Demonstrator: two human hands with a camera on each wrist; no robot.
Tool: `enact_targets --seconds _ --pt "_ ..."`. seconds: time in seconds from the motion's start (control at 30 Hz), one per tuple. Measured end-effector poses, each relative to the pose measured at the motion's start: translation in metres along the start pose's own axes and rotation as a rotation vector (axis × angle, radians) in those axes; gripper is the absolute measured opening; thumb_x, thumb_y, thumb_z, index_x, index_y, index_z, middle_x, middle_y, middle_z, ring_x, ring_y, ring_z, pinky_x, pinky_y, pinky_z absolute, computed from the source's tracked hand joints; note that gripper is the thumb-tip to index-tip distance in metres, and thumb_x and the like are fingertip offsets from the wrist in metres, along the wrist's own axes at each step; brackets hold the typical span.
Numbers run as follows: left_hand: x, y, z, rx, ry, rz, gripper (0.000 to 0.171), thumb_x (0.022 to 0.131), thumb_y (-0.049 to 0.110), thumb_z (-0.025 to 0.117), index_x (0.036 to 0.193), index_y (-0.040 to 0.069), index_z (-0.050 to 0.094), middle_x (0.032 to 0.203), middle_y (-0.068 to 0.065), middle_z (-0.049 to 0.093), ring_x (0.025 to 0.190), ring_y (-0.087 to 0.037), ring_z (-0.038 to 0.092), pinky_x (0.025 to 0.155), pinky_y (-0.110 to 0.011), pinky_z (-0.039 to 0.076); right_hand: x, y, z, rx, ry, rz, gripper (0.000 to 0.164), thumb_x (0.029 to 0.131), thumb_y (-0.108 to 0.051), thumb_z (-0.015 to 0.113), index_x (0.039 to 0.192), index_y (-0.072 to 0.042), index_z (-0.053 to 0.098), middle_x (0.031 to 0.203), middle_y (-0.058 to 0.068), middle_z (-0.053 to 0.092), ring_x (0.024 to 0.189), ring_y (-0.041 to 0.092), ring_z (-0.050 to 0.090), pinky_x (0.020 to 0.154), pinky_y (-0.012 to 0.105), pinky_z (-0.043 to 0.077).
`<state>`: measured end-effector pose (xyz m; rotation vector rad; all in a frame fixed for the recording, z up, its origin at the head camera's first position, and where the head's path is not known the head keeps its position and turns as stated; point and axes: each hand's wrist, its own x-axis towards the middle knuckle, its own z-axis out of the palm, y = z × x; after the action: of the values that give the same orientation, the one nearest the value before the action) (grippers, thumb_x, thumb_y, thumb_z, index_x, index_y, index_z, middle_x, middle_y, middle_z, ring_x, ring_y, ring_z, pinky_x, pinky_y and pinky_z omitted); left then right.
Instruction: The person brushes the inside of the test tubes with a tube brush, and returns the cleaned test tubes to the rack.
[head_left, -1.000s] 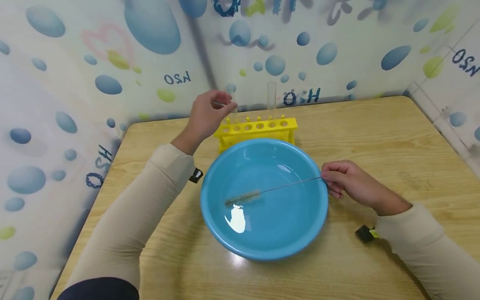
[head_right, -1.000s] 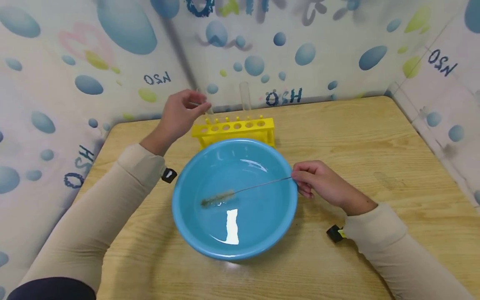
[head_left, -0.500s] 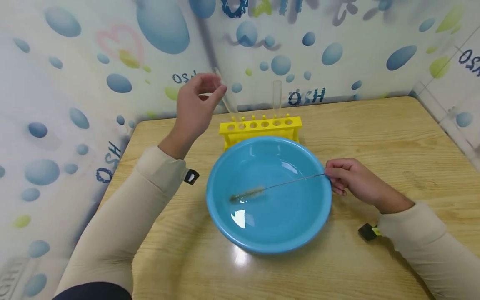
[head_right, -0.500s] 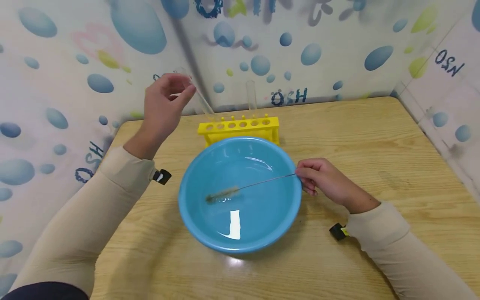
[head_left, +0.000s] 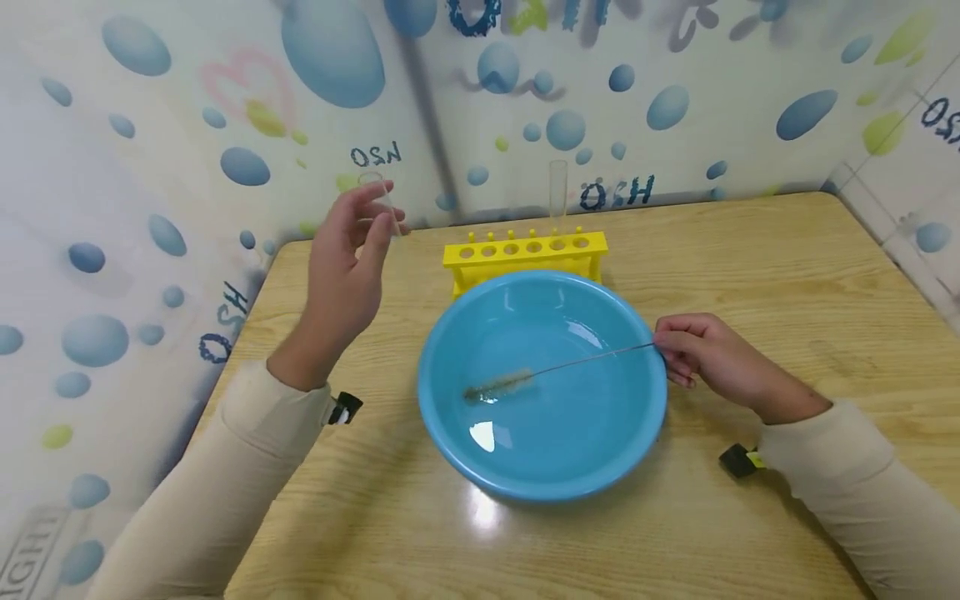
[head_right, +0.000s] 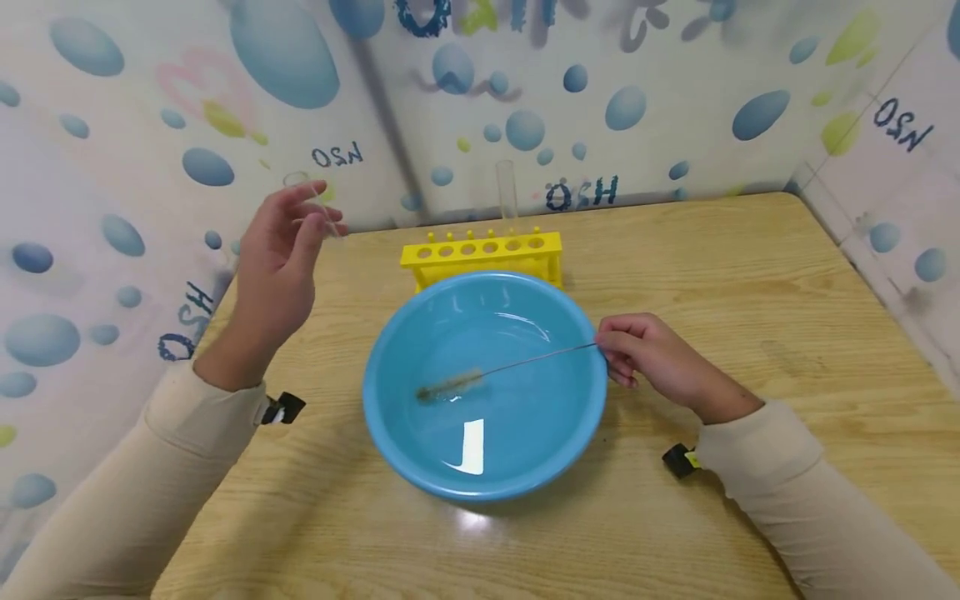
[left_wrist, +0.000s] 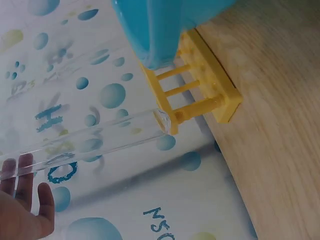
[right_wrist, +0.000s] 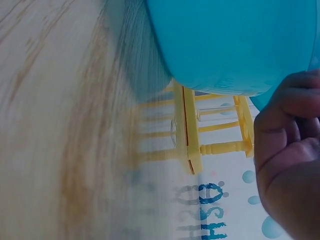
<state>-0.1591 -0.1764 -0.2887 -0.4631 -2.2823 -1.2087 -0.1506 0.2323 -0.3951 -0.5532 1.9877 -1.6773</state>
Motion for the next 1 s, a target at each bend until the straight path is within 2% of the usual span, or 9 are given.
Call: enact_targets --seconds 0.13,0.27,0.43,0.57,0.73,1.0 --pt "-0.022 -0.007 -0.001 0.036 -0.036 0.03 0.036 0.105 0.012 0.051 0.14 0.004 0.052 0.113 -0.01 0.065 0.097 -0.016 0.065 0.098 -0.022 0.049 0.0 -0.001 -0.001 -0.076 0.031 -0.007 0.033 0.109 -0.021 0.041 0.087 0.0 0.055 0.065 0.002 0.046 0.057 0.024 0.05 0.054 0.032 0.047" --pt "-0.041 -0.009 0.007 0.119 -0.108 0.063 0.038 0.103 0.008 0.053 0.141 0.003 0.051 0.099 -0.013 0.058 0.094 -0.018 0.064 0.09 -0.026 0.053 0.0 -0.003 0.0 -0.18 0.065 -0.027 0.027 0.107 -0.018 0.048 0.089 0.0 0.055 0.064 0.004 0.048 0.056 0.025 0.051 0.053 0.032 0.047" --pt "-0.057 -0.007 0.025 0.212 -0.232 0.088 0.039 0.103 0.013 0.055 0.142 0.009 0.053 0.101 -0.01 0.055 0.084 -0.016 0.058 0.073 -0.032 0.057 -0.003 -0.004 0.001 -0.248 0.114 -0.054 0.023 0.106 -0.016 0.048 0.091 -0.001 0.057 0.063 0.005 0.05 0.055 0.024 0.051 0.052 0.032 0.047" --pt "-0.065 -0.006 0.038 0.278 -0.31 0.092 0.04 0.102 0.02 0.057 0.142 0.013 0.054 0.105 -0.007 0.057 0.081 -0.015 0.055 0.064 -0.027 0.053 -0.004 -0.003 0.004 -0.298 0.149 -0.068 0.025 0.107 -0.017 0.046 0.091 -0.003 0.058 0.063 0.004 0.05 0.055 0.023 0.051 0.051 0.032 0.046" --pt "-0.074 -0.011 0.049 0.315 -0.313 0.11 0.041 0.1 0.021 0.062 0.14 0.014 0.057 0.104 -0.006 0.061 0.079 -0.015 0.056 0.06 -0.022 0.05 -0.002 -0.003 0.008 -0.345 0.197 -0.095 0.027 0.108 -0.017 0.045 0.087 -0.004 0.058 0.061 0.003 0.048 0.054 0.021 0.049 0.048 0.032 0.042" --pt "-0.079 -0.023 0.058 0.292 -0.285 0.125 0.043 0.096 0.018 0.067 0.139 0.016 0.06 0.101 -0.006 0.062 0.077 -0.015 0.056 0.061 -0.023 0.051 -0.002 -0.003 0.011 -0.384 0.267 -0.115 0.033 0.107 -0.017 0.047 0.079 -0.003 0.058 0.059 0.002 0.048 0.053 0.019 0.047 0.047 0.03 0.041"
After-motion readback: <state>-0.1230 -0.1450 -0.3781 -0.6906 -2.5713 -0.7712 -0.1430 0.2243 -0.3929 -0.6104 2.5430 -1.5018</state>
